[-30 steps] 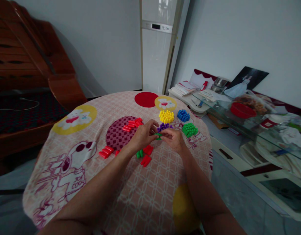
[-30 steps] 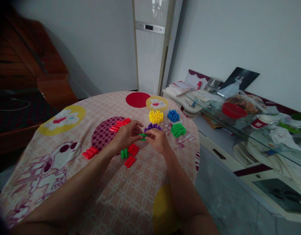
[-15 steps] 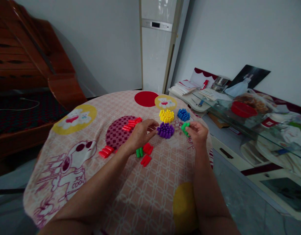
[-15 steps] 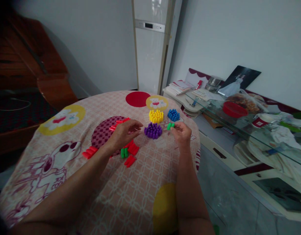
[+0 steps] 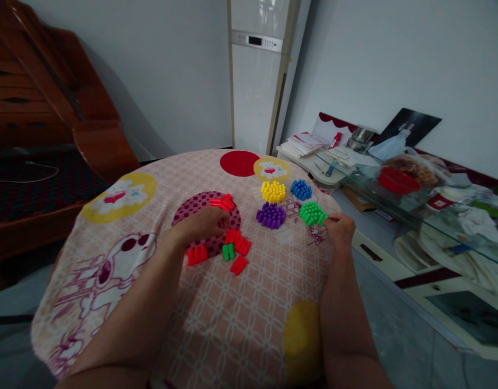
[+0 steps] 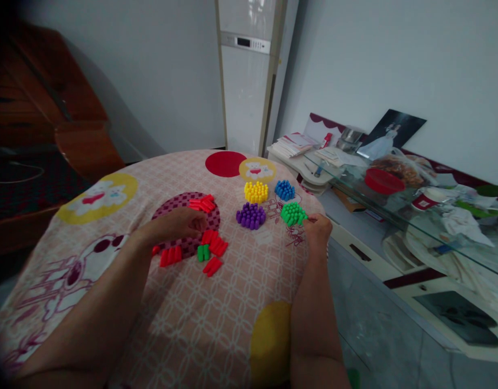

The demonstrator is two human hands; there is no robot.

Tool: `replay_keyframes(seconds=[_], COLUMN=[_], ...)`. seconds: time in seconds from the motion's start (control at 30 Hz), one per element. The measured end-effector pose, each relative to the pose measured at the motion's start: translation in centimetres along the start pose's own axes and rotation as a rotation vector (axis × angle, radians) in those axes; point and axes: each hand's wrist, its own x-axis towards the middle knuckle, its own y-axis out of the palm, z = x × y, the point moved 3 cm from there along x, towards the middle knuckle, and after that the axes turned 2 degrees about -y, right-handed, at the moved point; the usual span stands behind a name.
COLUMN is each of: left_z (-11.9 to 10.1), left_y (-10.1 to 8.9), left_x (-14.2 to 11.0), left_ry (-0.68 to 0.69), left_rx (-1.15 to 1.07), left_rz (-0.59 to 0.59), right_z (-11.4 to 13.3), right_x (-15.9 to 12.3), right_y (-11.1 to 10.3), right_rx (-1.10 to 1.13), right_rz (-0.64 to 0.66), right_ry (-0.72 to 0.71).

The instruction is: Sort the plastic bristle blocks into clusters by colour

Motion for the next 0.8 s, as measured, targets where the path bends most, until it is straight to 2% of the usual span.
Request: replay_keyframes(seconds=[0.13,0.23,0.37,0.43,0.53,0.63,0.8], left_z=[-0.6,-1.7,-3.4,-4.1,-5.1,-5.9,-5.5], left_y=[0.0,-0.3,0.4,1.1,2.0,2.6,3.1], left_x=[-0.3,-0.8,-1.0,-1.0,-1.1,-1.4,-1.5], left_ry=[-0.017,0.007,0.101,0.067,-0.033,-0.075,-0.009], left_rx=[0.085,0.067,0.073,0.190,0.386,0.463,0.456], left_rz=[0.083,0.117,0.193,0.195,0.147,0.133,0.153], right_z=[-0.3,-0.6,-0.3,0.2,1.2,2.1,2.6], right_x=[0.0,0.0,0.1,0.0,-0.3,-0.6,-0.9], right_y=[0.6,0.6,-0.4,-0.7,-0.6,-0.5,-0.5], right_rx=[-0.040,-0.031,-0.073,-0.053,0.021,0.057,0.103], right_rz=[0.069,0.085,-0.115,-0.214,-0.263,-0.296,-0.361], right_ry=[0.032,0.061,0.067,0.054,0.007,-0.036,-0.050])
